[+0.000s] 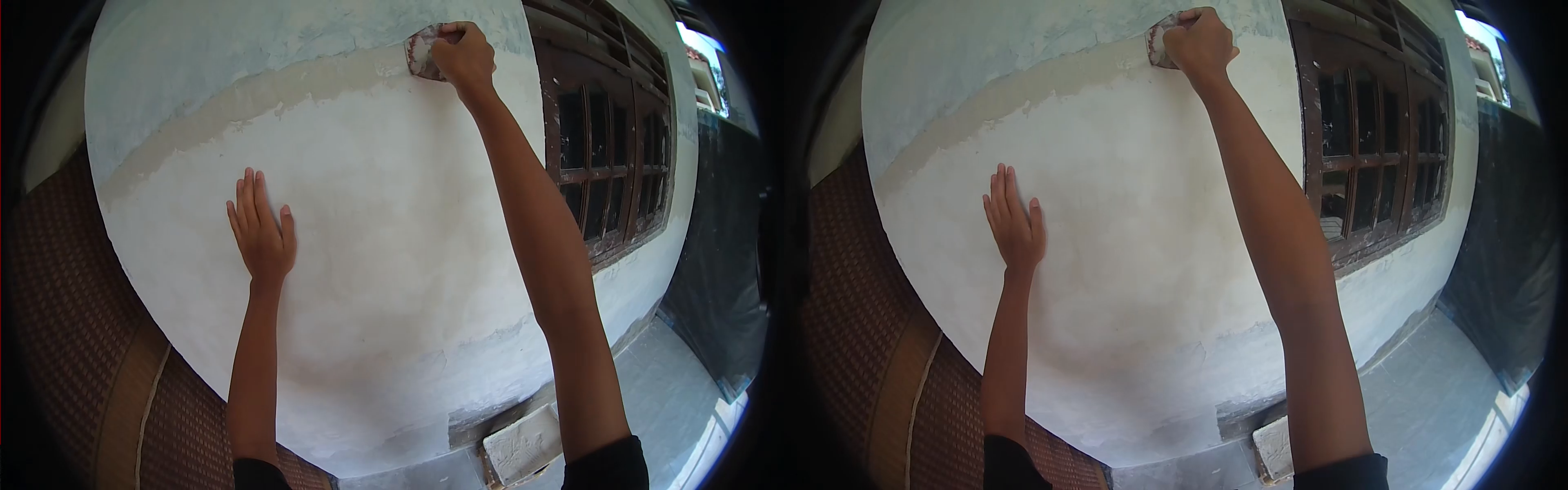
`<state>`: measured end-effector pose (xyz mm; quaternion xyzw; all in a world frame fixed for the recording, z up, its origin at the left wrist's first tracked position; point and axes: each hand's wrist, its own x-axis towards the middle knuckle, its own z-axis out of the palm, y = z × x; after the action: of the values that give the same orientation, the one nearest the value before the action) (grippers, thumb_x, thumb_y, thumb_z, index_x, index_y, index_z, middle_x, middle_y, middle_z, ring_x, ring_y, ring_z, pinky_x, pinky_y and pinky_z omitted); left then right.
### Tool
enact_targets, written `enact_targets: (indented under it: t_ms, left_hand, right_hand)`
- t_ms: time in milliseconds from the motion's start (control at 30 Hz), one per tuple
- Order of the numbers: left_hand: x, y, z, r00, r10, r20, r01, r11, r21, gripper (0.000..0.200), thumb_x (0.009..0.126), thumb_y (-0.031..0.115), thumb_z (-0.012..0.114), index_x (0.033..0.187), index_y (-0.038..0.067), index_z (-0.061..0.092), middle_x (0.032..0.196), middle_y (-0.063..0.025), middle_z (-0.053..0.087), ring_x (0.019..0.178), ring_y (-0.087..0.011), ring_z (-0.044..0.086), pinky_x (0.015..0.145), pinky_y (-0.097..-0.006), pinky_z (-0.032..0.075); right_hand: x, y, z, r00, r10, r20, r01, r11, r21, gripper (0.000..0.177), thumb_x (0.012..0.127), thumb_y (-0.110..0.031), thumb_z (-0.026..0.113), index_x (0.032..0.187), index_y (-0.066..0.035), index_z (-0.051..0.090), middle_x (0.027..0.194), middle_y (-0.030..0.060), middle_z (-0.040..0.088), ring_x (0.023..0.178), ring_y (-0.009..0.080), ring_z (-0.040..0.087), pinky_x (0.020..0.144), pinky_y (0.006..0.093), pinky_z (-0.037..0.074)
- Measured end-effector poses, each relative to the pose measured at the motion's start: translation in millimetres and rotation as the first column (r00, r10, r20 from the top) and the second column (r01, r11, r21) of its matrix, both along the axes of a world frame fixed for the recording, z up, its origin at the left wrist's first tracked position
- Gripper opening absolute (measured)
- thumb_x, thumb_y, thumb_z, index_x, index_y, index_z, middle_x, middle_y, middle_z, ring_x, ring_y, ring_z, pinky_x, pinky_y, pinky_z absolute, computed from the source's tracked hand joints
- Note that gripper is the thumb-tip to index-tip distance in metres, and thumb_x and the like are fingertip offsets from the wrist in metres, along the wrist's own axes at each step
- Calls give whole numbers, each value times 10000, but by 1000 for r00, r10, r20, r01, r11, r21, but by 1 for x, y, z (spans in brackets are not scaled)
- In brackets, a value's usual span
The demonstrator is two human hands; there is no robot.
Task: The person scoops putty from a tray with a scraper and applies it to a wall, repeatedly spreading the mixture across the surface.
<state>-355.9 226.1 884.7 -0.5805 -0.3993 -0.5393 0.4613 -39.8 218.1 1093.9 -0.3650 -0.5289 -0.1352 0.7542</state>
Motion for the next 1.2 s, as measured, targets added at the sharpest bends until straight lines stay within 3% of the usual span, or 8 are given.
enact_targets:
  t_ms: [167,267,467,600,833,933,1033,1200]
  left_hand:
    - [1,0,-1,1000,-1,-8,1,1000,-1,590,959,194,470,1511,25,348,1583,-128,339,1477,-306,285,1202,-529,164]
    - [-1,0,0,1000,16,-5,-16,1000,-8,594,958,195,472,1513,26,344,1585,-129,334,1480,-305,279,1202,-529,164]
    - [2,0,1,1000,18,2,-18,1000,-9,597,961,199,470,1519,35,336,1587,-131,327,1481,-304,276,1203,-529,165]
    - [-1,-1,0,1000,16,-12,-16,1000,-8,599,960,196,469,1521,36,333,1585,-132,330,1480,-304,279,1204,-526,163]
    - [0,1,0,1000,18,-4,-18,1000,11,600,961,194,471,1522,37,331,1584,-125,334,1479,-299,282,1205,-523,162]
    - [-1,0,0,1000,22,-3,-22,1000,-8,598,963,195,467,1522,33,331,1584,-122,336,1480,-297,280,1205,-521,163]
    - [-2,1,-1,1000,-4,-3,4,999,-38,604,975,203,436,1542,58,288,1610,-114,276,1496,-308,229,1213,-527,127]
    - [-1,2,0,1000,3,2,-3,1000,-20,603,976,205,436,1542,60,289,1608,-109,280,1497,-303,229,1213,-528,128]
  right_hand:
    - [-17,12,-13,971,146,187,-174,974,146,256,792,-97,652,1048,-93,654,939,60,711,962,234,657,974,421,346]
    - [-1,8,-17,996,83,14,-83,996,9,272,794,-96,645,1066,-96,645,952,47,717,968,221,660,979,432,334]
    - [-6,5,-23,972,215,100,-233,945,231,241,830,-53,685,1061,-34,618,917,128,696,871,245,675,838,354,520]
    - [0,15,-30,995,67,74,-70,997,45,262,794,-109,690,1051,-105,639,939,57,707,975,238,649,966,438,321]
    - [9,11,-23,976,208,-67,-186,953,239,226,820,-82,693,1037,-76,631,916,65,698,872,226,657,904,377,432]
    - [-14,12,-28,981,121,153,-135,987,86,236,812,-97,682,1044,-104,639,915,58,707,912,216,658,959,402,359]
    - [13,6,-28,996,86,-9,-86,996,20,271,791,-126,679,1059,-105,643,937,48,713,959,210,658,969,434,308]
    - [1,-2,-24,980,198,-22,-191,964,185,224,828,-46,667,1047,-45,620,895,81,696,851,235,676,837,368,499]
